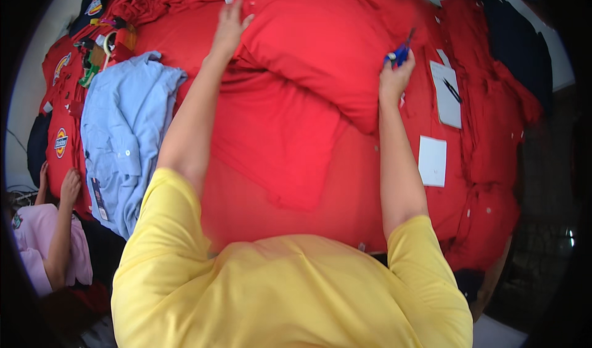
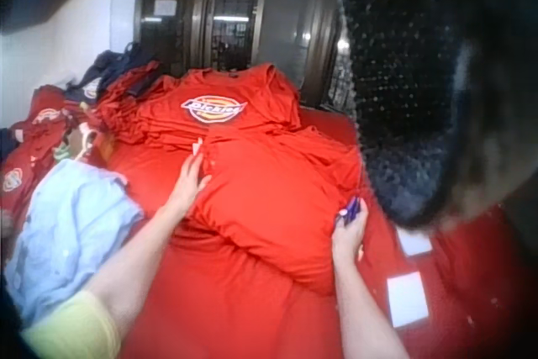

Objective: The person trims loose threads from red garments using scissors, moves several items aside to clear the workspace, and then folds a light blue shirt by placing a cardboard guide on the back and folding the fabric over it.

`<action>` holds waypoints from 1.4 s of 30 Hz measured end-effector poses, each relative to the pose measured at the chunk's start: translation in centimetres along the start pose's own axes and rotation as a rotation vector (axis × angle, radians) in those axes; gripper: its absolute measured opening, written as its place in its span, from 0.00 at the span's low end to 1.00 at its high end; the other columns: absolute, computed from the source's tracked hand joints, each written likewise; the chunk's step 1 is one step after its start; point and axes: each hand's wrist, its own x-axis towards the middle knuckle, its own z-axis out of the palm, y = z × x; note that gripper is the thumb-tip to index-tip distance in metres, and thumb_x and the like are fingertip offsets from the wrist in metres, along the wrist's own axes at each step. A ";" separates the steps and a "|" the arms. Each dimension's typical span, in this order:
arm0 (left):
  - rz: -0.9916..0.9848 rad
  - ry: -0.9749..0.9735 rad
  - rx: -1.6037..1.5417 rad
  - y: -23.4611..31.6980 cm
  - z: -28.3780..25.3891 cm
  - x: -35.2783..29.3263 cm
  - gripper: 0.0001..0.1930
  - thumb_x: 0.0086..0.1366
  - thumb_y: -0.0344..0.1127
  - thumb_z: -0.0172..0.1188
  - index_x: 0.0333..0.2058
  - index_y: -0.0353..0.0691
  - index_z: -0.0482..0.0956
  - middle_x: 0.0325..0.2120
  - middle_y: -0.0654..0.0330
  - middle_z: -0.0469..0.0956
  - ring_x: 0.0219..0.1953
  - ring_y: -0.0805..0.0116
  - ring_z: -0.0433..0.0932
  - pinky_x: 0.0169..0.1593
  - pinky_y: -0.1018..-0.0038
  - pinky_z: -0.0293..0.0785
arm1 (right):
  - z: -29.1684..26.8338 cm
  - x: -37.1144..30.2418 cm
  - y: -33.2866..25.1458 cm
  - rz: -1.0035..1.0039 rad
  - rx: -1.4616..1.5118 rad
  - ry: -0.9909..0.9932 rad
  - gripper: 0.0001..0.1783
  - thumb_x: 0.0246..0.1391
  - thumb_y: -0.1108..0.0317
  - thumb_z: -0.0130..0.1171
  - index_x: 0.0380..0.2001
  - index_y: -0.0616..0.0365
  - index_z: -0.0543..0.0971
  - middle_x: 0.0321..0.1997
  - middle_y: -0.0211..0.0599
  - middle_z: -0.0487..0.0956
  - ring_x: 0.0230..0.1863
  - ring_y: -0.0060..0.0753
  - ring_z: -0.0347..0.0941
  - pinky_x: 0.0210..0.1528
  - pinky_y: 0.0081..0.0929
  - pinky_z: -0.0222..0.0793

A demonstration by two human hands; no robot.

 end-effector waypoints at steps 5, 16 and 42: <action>0.275 -0.136 -0.292 16.8 -13.2 -13.2 0.14 0.54 0.34 0.68 0.37 0.35 0.77 0.34 0.54 0.75 0.40 0.54 0.73 0.45 0.65 0.70 | -0.7 0.4 -0.3 -0.010 -0.027 0.082 0.32 0.50 0.72 0.60 0.58 0.68 0.63 0.58 0.56 0.69 0.59 0.53 0.66 0.62 0.37 0.59; -0.767 -0.402 -1.261 25.2 -17.8 -20.6 0.07 0.66 0.34 0.57 0.37 0.36 0.75 0.25 0.65 0.75 0.28 0.79 0.71 0.35 0.79 0.69 | -10.6 0.2 1.1 0.214 0.087 -0.101 0.25 0.57 0.69 0.57 0.57 0.63 0.66 0.48 0.47 0.77 0.45 0.37 0.76 0.50 0.32 0.70; 0.107 -0.193 0.087 18.8 -22.0 -21.8 0.07 0.52 0.25 0.62 0.31 0.40 0.76 0.32 0.61 0.73 0.37 0.58 0.70 0.43 0.64 0.65 | -22.4 -19.6 -16.6 -0.025 0.048 -0.839 0.34 0.48 0.82 0.54 0.61 0.57 0.63 0.46 0.50 0.68 0.46 0.53 0.70 0.49 0.42 0.67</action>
